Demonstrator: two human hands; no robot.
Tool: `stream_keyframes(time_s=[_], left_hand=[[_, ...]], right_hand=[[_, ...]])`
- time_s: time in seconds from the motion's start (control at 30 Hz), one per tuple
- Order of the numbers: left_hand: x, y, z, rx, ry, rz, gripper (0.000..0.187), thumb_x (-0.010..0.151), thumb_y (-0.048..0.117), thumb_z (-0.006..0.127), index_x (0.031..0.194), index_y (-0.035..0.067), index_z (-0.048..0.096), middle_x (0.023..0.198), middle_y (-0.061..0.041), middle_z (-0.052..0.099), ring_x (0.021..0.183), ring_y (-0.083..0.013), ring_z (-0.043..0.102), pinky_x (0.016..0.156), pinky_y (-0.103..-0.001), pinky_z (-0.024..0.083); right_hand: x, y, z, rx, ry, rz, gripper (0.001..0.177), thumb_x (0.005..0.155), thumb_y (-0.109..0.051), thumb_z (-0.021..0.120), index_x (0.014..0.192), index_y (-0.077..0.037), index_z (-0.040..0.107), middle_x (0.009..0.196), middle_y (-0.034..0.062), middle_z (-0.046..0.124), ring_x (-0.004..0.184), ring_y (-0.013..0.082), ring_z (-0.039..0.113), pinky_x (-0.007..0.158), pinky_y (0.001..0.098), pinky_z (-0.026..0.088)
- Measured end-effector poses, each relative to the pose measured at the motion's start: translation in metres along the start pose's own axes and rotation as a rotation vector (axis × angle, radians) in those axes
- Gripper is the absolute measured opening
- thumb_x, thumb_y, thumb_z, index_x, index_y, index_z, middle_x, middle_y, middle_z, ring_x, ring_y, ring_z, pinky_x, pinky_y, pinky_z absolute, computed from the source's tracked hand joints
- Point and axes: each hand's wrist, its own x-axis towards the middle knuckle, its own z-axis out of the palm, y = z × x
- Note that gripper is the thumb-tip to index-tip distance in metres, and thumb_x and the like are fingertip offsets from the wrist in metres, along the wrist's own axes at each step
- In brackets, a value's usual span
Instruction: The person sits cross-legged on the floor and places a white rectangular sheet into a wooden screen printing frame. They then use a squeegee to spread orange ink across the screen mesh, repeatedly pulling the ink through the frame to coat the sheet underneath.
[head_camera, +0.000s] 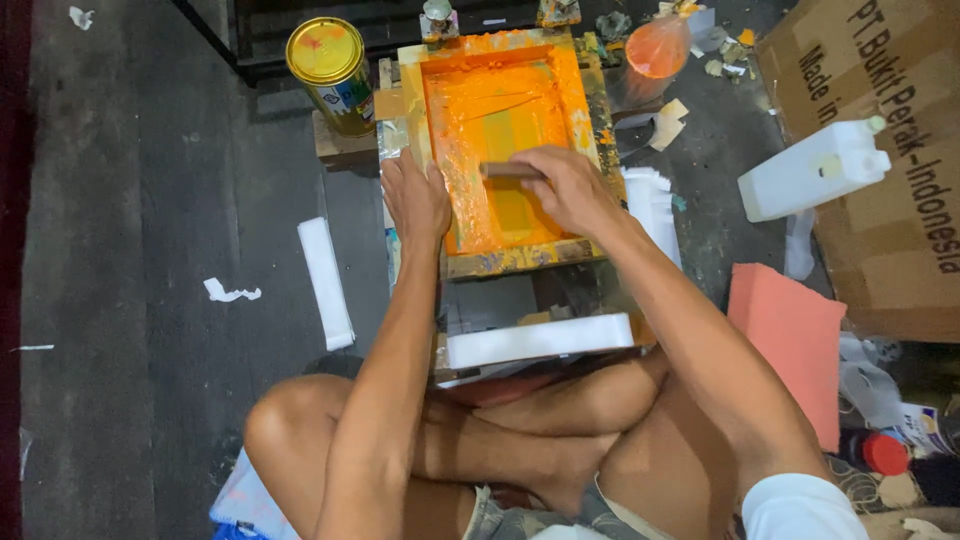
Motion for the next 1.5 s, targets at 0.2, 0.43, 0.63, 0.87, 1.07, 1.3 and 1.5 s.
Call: stream_keyframes(time_s=[0.2,0.43,0.63,0.87,1.07,1.3,1.5], left_hand=[[0.019,0.011,-0.003,-0.019,0.009,-0.004,0.042,0.105,0.028,0.049,0.138,0.003,0.053,0.119,-0.015,0.051,0.115,-0.0349,0.055,0.093,-0.045,0.048],[0.014,0.021,-0.015,-0.020,0.009,0.018,0.041,0.104,0.027,0.051,0.136,0.001,0.055,0.117,-0.017,0.052,0.112,-0.0377,0.056,0.092,-0.047,0.048],[0.003,0.023,-0.016,0.067,0.058,0.008,0.041,0.105,0.032,0.050,0.132,0.003,0.058,0.115,-0.015,0.055,0.110,-0.0345,0.058,0.088,-0.047,0.049],[-0.030,0.008,-0.012,0.045,0.063,-0.006,0.044,0.102,0.034,0.053,0.130,0.002,0.060,0.114,-0.018,0.056,0.110,-0.0396,0.058,0.089,-0.053,0.049],[-0.052,-0.005,-0.008,0.062,0.051,-0.015,0.051,0.097,0.040,0.057,0.132,0.003,0.058,0.117,-0.019,0.055,0.113,-0.0413,0.056,0.092,-0.055,0.049],[-0.059,-0.009,-0.010,0.084,0.012,-0.023,0.054,0.096,0.039,0.058,0.136,0.003,0.056,0.120,-0.017,0.054,0.116,-0.0398,0.056,0.093,-0.054,0.049],[-0.062,-0.006,-0.012,0.082,0.036,-0.004,0.052,0.096,0.038,0.059,0.135,0.003,0.056,0.118,-0.018,0.054,0.114,-0.0412,0.056,0.091,-0.054,0.049]], right_hand=[[0.041,0.022,0.016,-0.075,0.086,-0.006,0.034,0.097,0.004,0.062,0.129,-0.008,0.067,0.115,0.0140,0.070,0.113,0.0381,0.065,0.092,0.0496,0.054],[0.040,0.026,0.021,-0.065,0.028,-0.003,0.039,0.092,0.010,0.061,0.124,-0.010,0.070,0.109,0.0139,0.071,0.107,0.0388,0.067,0.089,0.0476,0.056],[0.008,-0.009,0.010,-0.023,-0.014,-0.004,0.037,0.091,0.013,0.060,0.122,-0.004,0.070,0.107,0.0187,0.072,0.105,0.0439,0.067,0.086,0.0521,0.056],[-0.038,-0.048,-0.002,0.044,-0.167,0.140,0.029,0.095,0.003,0.061,0.120,-0.007,0.072,0.103,0.0160,0.074,0.102,0.0392,0.070,0.086,0.0485,0.056],[-0.054,-0.064,-0.012,0.064,-0.259,0.193,0.026,0.095,0.000,0.062,0.117,-0.009,0.073,0.091,0.0142,0.073,0.091,0.0355,0.070,0.079,0.0453,0.056],[-0.049,-0.083,-0.028,0.055,-0.319,0.222,0.015,0.096,-0.004,0.064,0.106,-0.008,0.074,0.072,0.0081,0.064,0.070,0.0282,0.066,0.068,0.0376,0.052],[-0.052,-0.087,-0.027,0.025,-0.306,0.207,0.009,0.096,-0.005,0.064,0.101,-0.007,0.071,0.067,0.0058,0.057,0.064,0.0252,0.060,0.066,0.0374,0.049]])
